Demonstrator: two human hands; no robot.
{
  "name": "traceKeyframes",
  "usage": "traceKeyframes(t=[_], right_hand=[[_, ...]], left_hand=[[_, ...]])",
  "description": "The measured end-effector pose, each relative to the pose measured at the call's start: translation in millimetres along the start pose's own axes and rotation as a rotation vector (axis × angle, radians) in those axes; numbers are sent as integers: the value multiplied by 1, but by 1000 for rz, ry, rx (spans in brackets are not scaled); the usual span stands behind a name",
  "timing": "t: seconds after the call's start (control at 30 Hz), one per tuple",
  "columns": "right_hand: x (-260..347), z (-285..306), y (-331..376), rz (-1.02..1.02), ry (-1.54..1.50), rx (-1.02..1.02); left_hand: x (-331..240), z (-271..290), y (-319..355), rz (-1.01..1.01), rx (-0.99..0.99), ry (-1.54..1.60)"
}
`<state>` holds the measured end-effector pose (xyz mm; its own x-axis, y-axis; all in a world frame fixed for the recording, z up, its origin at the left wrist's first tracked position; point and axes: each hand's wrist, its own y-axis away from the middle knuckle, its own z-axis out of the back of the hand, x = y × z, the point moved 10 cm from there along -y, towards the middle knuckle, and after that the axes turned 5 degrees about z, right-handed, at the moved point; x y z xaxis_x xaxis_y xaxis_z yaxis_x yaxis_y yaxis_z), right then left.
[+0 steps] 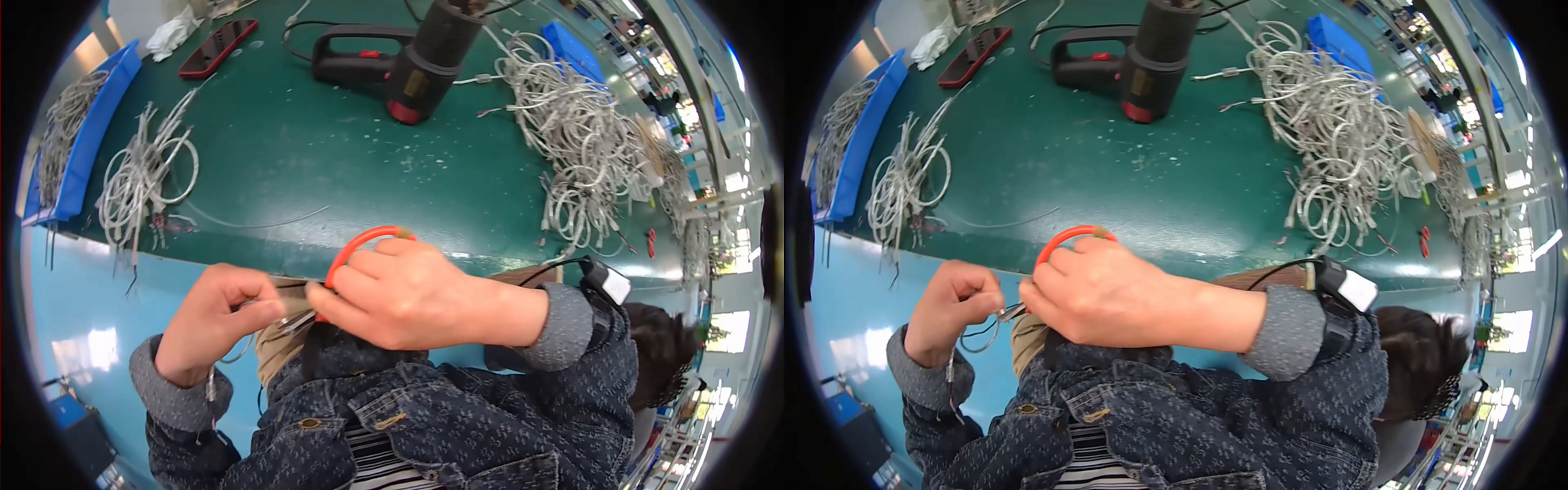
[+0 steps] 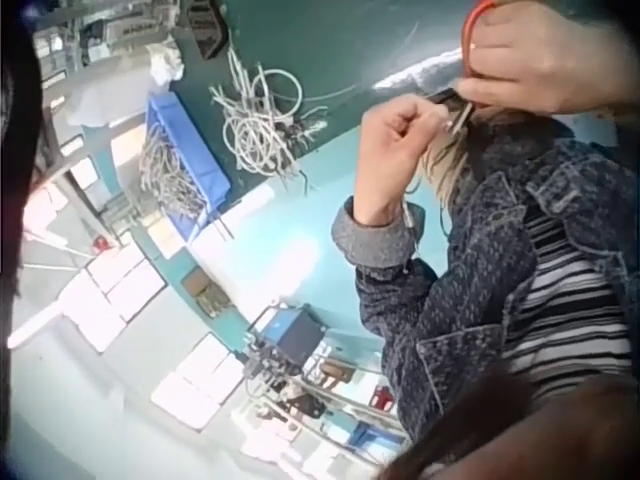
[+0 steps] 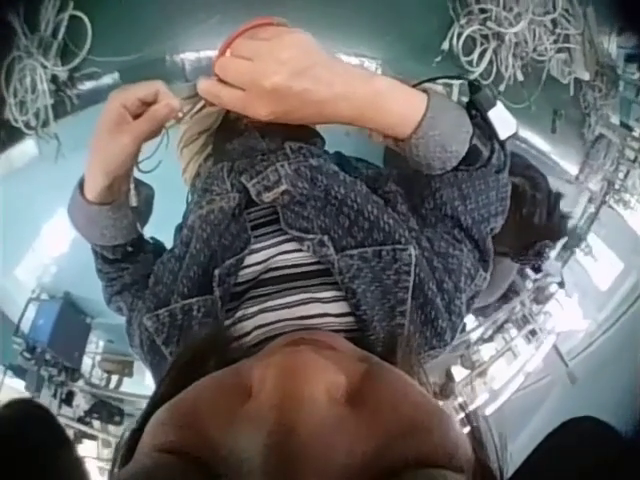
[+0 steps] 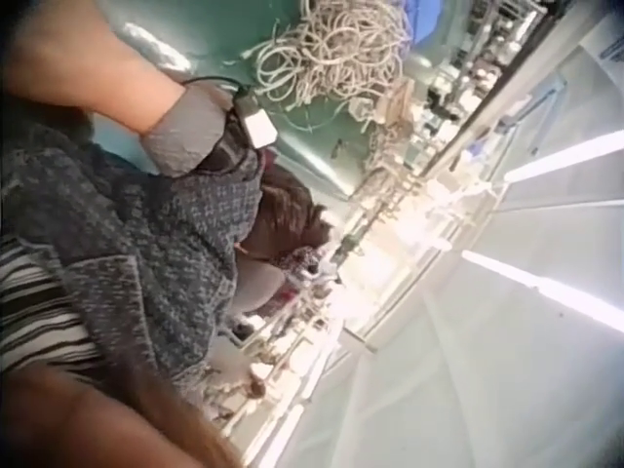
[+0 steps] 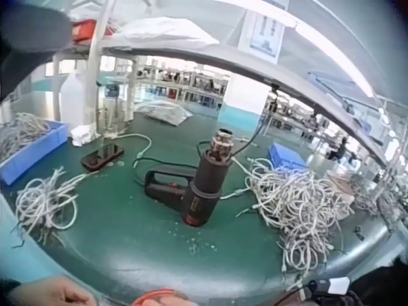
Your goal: The person picks up a wire, slides a heat shrink tube onto the tip, and holds it over a heat gun. They then use shears to trim the wire tip and repeat the process with another wire.
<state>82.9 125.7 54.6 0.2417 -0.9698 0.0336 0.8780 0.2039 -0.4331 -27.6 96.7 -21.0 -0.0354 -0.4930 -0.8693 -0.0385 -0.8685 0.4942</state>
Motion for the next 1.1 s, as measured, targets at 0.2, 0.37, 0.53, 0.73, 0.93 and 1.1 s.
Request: traceKeyframes(t=[0.2, 0.37, 0.53, 0.73, 0.93, 1.1], right_hand=[[3, 9, -6, 9, 35, -49], [5, 8, -12, 55, 51, -9], [-4, 12, -19, 19, -31, -60], [-23, 33, -28, -58, -171, -139], [-14, 25, -30, -35, -216, -122], [-14, 23, -30, -45, -224, -114]], left_hand=[[-13, -6, -1, -39, 49, -26], [-11, -2, 3, -25, 46, 2], [-18, 4, 14, -94, 12, 1], [-41, 11, 30, -237, -22, -99], [-37, 14, 31, -233, -12, 12], [-36, 14, 30, -246, 1, 38]])
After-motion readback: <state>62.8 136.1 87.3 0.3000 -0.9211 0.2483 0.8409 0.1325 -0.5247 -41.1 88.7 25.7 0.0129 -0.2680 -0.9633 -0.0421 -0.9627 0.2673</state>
